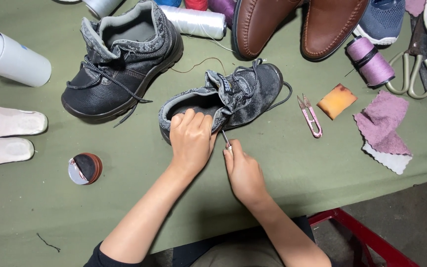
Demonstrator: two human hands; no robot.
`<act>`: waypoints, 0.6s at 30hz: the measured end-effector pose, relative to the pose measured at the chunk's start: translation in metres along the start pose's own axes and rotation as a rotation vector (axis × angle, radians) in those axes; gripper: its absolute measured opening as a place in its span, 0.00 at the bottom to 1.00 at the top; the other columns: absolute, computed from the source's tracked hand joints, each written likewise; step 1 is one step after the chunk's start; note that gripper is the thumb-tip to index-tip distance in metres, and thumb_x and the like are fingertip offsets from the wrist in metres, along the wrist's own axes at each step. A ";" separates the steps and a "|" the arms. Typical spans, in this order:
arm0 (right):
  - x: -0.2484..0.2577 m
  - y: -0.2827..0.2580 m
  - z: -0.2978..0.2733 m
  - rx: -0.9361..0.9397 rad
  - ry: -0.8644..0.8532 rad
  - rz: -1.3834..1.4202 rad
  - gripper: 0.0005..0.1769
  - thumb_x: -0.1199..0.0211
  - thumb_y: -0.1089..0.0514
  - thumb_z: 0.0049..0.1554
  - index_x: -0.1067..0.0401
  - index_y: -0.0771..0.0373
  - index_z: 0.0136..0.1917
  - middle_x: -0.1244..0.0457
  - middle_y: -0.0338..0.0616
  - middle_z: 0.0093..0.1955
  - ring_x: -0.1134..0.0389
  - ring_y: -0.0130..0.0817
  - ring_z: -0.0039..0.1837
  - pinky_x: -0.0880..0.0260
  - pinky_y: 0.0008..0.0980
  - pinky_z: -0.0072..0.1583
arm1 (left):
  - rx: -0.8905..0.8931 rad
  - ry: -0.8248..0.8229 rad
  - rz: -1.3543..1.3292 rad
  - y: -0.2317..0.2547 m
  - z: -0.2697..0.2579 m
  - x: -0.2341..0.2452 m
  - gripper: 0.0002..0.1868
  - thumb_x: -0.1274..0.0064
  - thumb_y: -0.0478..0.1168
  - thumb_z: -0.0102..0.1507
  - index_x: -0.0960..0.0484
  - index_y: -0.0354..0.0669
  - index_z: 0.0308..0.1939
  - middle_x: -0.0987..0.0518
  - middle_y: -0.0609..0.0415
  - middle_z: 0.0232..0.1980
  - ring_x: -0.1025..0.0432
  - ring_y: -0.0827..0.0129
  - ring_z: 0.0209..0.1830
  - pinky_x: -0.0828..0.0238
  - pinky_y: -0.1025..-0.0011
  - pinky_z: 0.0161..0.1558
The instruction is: The person prepares a spool of thread, then uses a stitching awl and needle to sew the upper of a worn black shoe. They repeatedly pierce the shoe material and pull the thread through, working along the side and collar of the shoe.
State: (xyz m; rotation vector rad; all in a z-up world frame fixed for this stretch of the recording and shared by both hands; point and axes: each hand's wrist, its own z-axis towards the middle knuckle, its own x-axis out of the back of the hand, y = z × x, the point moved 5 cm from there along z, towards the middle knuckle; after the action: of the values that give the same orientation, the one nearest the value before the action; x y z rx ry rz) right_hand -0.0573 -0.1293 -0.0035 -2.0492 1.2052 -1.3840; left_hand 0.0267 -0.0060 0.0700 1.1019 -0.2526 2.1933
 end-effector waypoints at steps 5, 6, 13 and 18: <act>0.005 -0.002 -0.001 0.023 -0.011 0.034 0.12 0.54 0.44 0.69 0.36 0.47 0.60 0.34 0.55 0.33 0.29 0.54 0.37 0.33 0.49 0.43 | 0.021 0.007 0.005 0.001 0.002 0.001 0.14 0.35 0.38 0.55 0.27 0.43 0.24 0.34 0.54 0.24 0.34 0.61 0.31 0.41 0.67 0.40; 0.007 -0.003 -0.002 0.022 -0.012 0.034 0.12 0.54 0.44 0.69 0.36 0.47 0.60 0.34 0.55 0.33 0.29 0.54 0.37 0.33 0.49 0.43 | 0.022 0.006 0.004 0.001 0.000 0.000 0.14 0.35 0.38 0.55 0.27 0.43 0.24 0.34 0.54 0.24 0.34 0.61 0.31 0.41 0.67 0.40; 0.003 -0.005 -0.001 -0.002 -0.067 0.411 0.10 0.54 0.51 0.68 0.32 0.51 0.55 0.46 0.37 0.23 0.41 0.32 0.24 0.40 0.30 0.30 | 0.045 0.013 -0.002 0.001 -0.002 -0.001 0.13 0.37 0.38 0.56 0.27 0.42 0.24 0.33 0.54 0.24 0.34 0.61 0.31 0.41 0.67 0.40; -0.001 -0.006 -0.008 0.079 0.111 -0.170 0.13 0.56 0.46 0.69 0.38 0.49 0.63 0.29 0.55 0.48 0.25 0.55 0.47 0.25 0.55 0.50 | 0.049 0.029 0.005 0.001 -0.003 -0.003 0.14 0.38 0.37 0.57 0.29 0.43 0.23 0.35 0.54 0.24 0.35 0.60 0.31 0.42 0.67 0.39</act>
State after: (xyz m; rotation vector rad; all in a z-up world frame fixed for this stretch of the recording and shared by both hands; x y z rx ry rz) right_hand -0.0622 -0.1238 0.0033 -2.0840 1.0202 -1.6166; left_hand 0.0257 -0.0071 0.0661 1.0957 -0.1904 2.2289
